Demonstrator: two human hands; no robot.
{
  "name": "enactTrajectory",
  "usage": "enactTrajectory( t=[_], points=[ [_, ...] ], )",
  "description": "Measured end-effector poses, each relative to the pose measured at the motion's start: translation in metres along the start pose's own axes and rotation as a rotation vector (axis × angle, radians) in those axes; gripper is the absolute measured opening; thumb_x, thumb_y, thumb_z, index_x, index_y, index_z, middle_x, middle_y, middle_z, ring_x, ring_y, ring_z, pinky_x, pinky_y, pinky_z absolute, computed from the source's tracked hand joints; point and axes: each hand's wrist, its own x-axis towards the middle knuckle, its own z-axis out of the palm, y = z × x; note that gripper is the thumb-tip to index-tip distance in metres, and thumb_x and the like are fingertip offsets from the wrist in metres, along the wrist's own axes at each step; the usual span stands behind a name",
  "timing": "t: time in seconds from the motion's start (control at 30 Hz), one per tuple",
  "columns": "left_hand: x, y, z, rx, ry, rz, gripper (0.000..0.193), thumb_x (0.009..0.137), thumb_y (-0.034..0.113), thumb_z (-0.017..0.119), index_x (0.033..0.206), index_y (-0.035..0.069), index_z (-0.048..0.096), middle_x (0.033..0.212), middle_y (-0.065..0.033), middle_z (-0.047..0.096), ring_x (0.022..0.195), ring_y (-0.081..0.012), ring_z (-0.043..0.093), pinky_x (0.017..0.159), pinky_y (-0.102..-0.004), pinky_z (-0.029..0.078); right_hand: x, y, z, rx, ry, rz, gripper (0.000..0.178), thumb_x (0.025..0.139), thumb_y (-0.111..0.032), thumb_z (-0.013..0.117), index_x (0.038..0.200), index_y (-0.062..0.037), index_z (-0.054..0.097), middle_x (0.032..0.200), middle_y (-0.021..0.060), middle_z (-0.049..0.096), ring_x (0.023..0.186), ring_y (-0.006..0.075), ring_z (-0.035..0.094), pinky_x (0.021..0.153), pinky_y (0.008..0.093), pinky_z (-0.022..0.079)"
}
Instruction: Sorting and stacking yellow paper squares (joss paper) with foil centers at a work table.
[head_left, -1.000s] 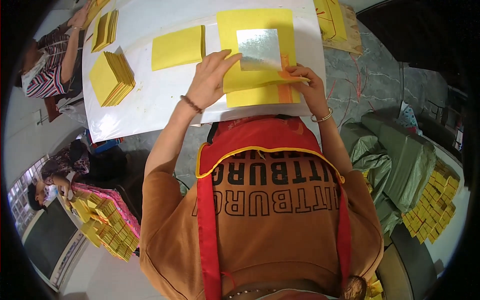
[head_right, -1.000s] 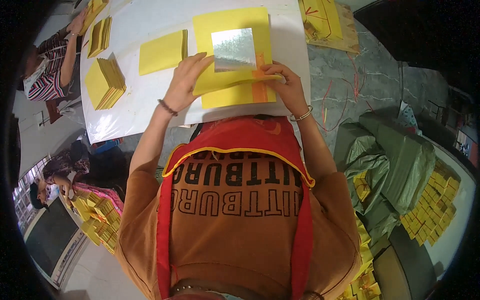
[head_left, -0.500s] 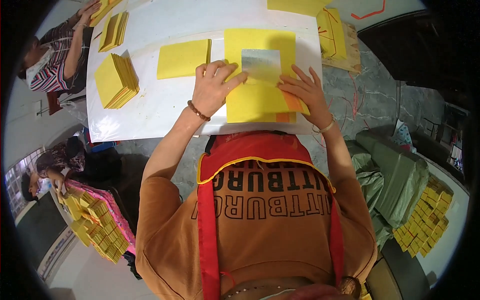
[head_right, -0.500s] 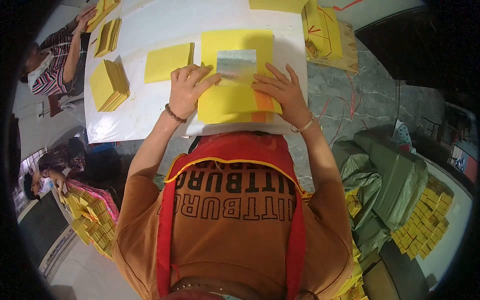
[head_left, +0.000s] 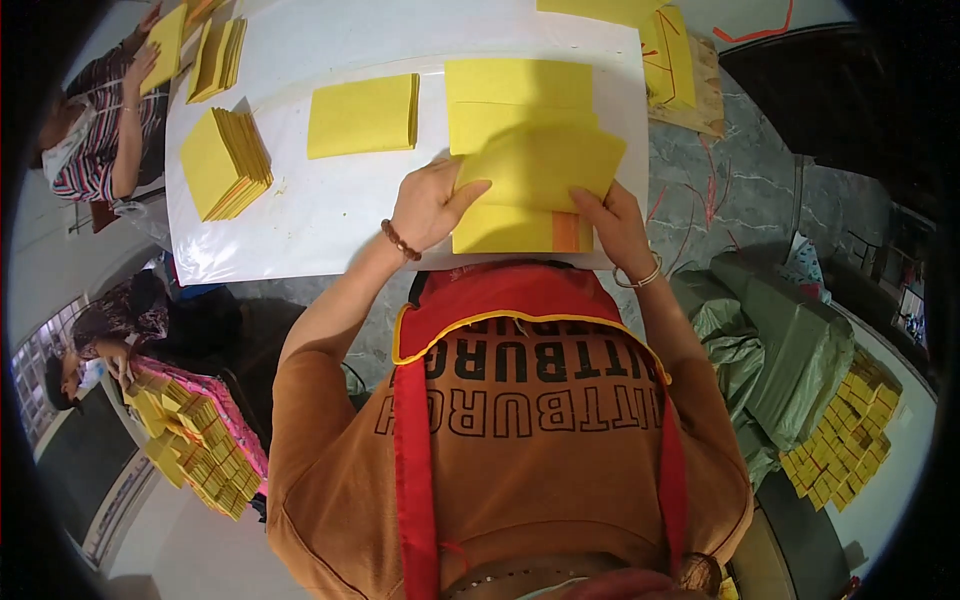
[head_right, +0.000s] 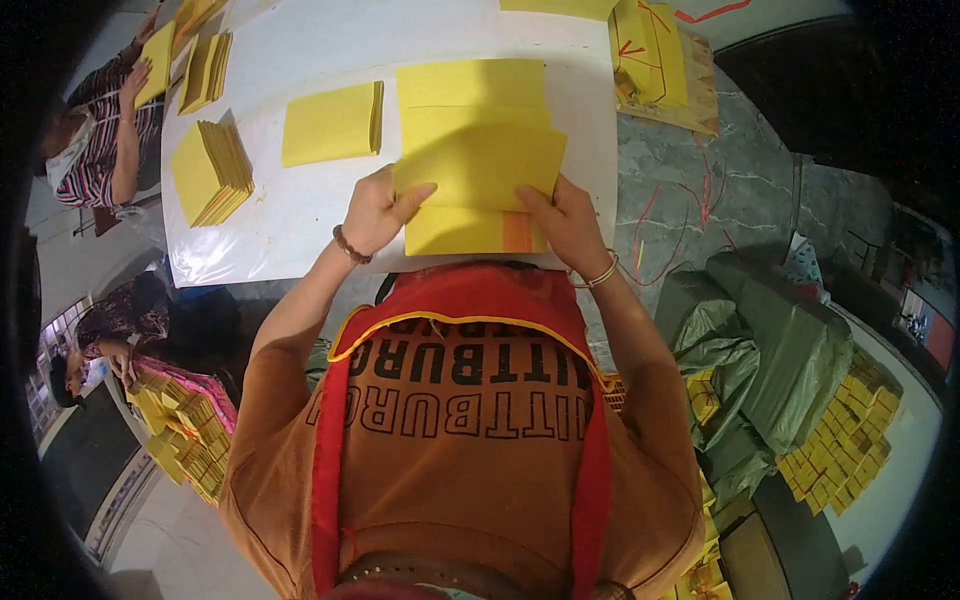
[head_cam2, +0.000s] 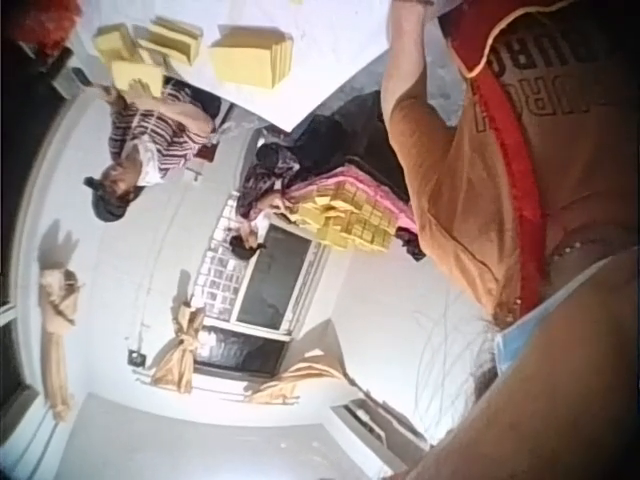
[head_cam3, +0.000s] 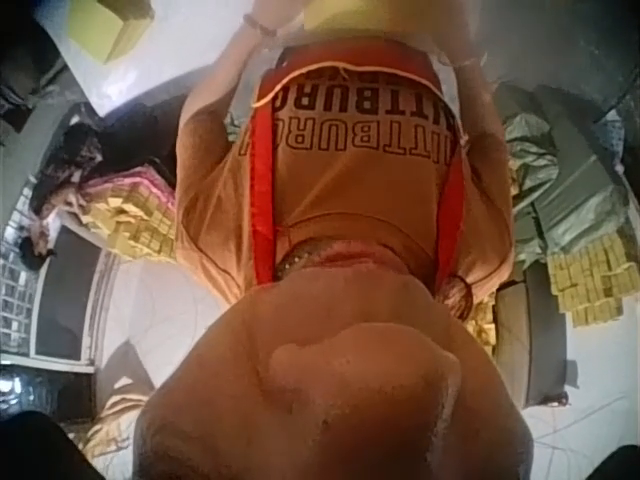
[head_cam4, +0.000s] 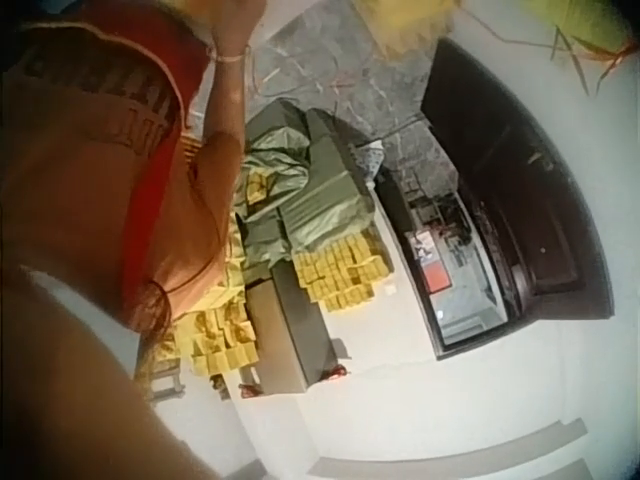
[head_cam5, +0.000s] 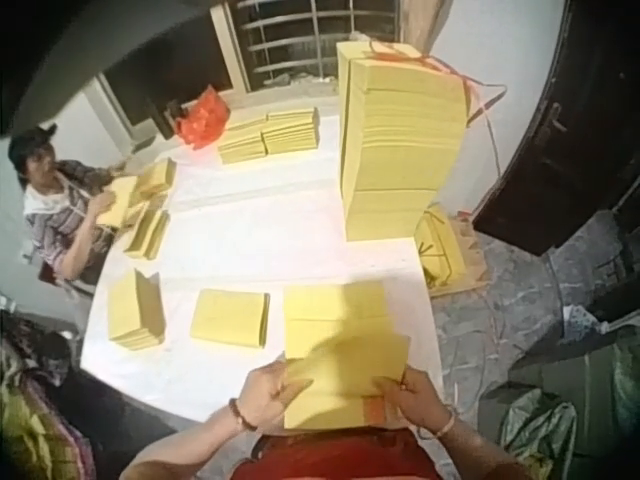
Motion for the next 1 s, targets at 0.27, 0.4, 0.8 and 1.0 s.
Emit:
enactTrajectory(
  t=[0.27,0.4,0.8,1.0],
  points=[
    [0.008,-0.018,0.018,-0.691,-0.051,-0.492,0.035,0.079,0.010,0.061,0.112,0.002,0.053,0.089,-0.0098,0.064,0.079,-0.0134,0.059,0.071,-0.0264,0.046,0.011,0.006,0.011,-0.074,0.348,-0.144,0.048,0.080,-0.008,0.058,0.126,-0.0030,0.043,0.094,0.0088,0.063,0.083,0.0112,0.058,0.073,0.0245,0.046],
    [0.010,-0.020,0.020,-0.783,0.000,-0.508,0.038,0.079,0.005,0.060,0.115,-0.001,0.047,0.094,-0.0087,0.062,0.083,-0.0118,0.057,0.073,-0.0252,0.045,0.017,-0.001,0.019,-0.098,0.431,-0.241,0.050,0.079,-0.009,0.059,0.126,-0.0036,0.044,0.096,0.0128,0.064,0.081,0.0150,0.060,0.070,0.0265,0.047],
    [0.017,-0.007,0.010,-0.719,0.044,-0.590,0.044,0.079,0.006,0.062,0.117,0.001,0.040,0.088,-0.0108,0.061,0.074,-0.0107,0.057,0.058,-0.0238,0.044,0.022,0.002,0.026,-0.194,0.566,-0.154,0.045,0.078,-0.017,0.059,0.121,-0.0052,0.049,0.080,0.0175,0.063,0.064,0.0226,0.060,0.061,0.0319,0.045],
    [0.035,0.014,-0.006,0.331,0.310,0.081,0.056,0.073,0.017,0.067,0.122,0.006,0.043,0.113,-0.0142,0.050,0.103,-0.0263,0.047,0.080,-0.0393,0.038,0.026,0.007,0.024,-0.278,0.577,-0.158,0.047,0.077,-0.019,0.060,0.121,-0.0052,0.050,0.079,0.0180,0.062,0.061,0.0249,0.058,0.059,0.0335,0.045]
  ],
)
